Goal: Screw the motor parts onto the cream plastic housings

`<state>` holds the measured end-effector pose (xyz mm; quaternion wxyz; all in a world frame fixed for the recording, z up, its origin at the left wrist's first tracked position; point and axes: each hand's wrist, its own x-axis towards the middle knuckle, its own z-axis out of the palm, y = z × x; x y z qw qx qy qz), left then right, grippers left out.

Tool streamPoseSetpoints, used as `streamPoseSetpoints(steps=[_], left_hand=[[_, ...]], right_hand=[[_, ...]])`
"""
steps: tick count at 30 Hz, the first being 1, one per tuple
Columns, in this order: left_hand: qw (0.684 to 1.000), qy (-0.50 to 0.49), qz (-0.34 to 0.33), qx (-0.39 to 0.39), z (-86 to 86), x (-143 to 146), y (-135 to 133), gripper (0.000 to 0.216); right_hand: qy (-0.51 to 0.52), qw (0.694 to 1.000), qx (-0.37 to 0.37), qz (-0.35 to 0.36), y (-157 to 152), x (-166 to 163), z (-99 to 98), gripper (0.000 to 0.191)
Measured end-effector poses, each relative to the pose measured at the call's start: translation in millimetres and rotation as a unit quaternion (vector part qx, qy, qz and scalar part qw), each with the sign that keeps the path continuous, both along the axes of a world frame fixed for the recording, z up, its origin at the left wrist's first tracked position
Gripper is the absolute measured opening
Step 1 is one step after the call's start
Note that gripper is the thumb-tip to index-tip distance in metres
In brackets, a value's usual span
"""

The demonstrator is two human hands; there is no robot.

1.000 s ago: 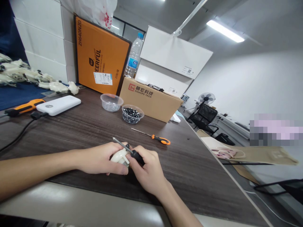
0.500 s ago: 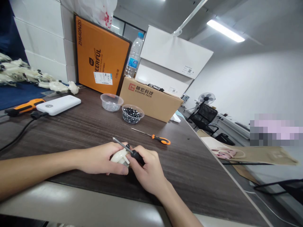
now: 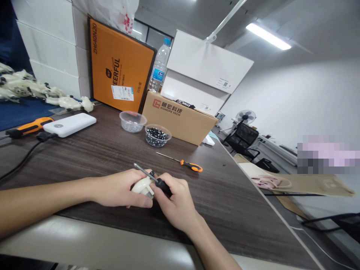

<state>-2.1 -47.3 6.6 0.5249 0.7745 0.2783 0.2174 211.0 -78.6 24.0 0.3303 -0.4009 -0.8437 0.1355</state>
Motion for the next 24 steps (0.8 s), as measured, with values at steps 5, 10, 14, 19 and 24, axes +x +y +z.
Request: streamPoseSetpoints(steps=[5,10,14,19,24], left_hand=[[1.000,-0.001,0.001,0.002,0.3,0.3,0.6,0.039],[1.000,-0.002,-0.002,-0.004,1.0,-0.6,0.4,0.040],[1.000,-0.002,-0.002,-0.007,3.1,-0.7,-0.6,0.040],[1.000,0.001,0.003,-0.005,5.2,0.2,-1.8,0.039],[1.000,-0.001,0.004,0.000,4.6,0.4,-1.2,0.039]], right_hand=[[-0.001,1.000,-0.001,-0.001,0.3,-1.1,-0.5,0.024],[-0.003,1.000,-0.001,-0.002,0.8,-0.6,-0.3,0.025],[-0.006,1.000,0.000,-0.001,-0.6,-0.3,-0.1,0.024],[-0.006,1.000,0.003,0.001,-1.0,-0.6,0.6,0.024],[-0.008,1.000,0.001,0.001,-0.7,-1.5,1.7,0.024]])
